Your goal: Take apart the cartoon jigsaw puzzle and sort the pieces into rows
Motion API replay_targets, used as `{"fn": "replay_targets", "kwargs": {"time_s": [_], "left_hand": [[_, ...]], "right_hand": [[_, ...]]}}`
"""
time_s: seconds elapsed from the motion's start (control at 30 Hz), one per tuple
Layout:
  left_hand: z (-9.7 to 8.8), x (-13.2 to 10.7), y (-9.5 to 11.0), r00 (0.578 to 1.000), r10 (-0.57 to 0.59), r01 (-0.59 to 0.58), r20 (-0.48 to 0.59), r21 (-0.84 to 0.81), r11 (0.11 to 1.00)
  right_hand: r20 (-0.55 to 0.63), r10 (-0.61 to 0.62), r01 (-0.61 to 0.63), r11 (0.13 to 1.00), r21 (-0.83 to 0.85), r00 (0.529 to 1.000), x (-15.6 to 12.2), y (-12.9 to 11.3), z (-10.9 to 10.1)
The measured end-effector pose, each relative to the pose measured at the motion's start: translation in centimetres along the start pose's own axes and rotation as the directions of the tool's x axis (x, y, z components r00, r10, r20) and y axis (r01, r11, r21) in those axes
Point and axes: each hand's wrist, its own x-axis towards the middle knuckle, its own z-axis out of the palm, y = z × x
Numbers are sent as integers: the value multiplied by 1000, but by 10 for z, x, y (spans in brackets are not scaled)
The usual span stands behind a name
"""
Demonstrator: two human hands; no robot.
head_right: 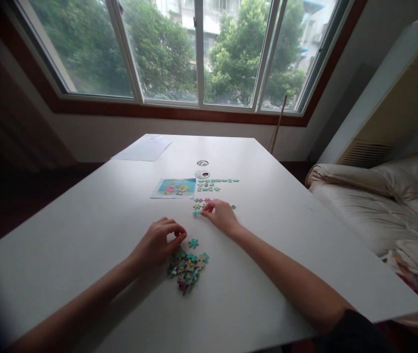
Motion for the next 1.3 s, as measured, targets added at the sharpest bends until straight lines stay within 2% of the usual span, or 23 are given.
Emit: {"fn": "replay_targets", "kwargs": {"time_s": [0.1,0.2,0.33,0.5,0.87,1.0,1.1,1.3], "left_hand": [[0,0,1,1000,3,-3,13,4,1000],[0,1,2,999,11,-11,43,7,1000],[2,-1,4,996,42,-44,77,23,999],[6,-3,6,990,79,-86,119,54,995],[9,0,9,992,57,-61,108,31,998],[7,0,9,999,11,-4,51,-134,991],[4,3,8,998,-64,58,-10,-315,947],[1,7,9,985,-169,156,25,-529,834]], "right_hand": [[21,-5,5,1000,-15,1000,-1,2,0],[11,-62,62,997,-42,998,-6,0,-4],[23,-130,131,987,-93,991,-21,-6,-11],[22,-156,157,986,-62,988,-42,-15,-18],[70,-213,215,977,-16,975,-53,-26,-18],[76,-239,241,971,-11,968,-54,-30,-18],[25,-240,240,971,-2,970,-55,-33,-19],[-77,-291,287,956,-50,954,-56,-35,-20]]}}
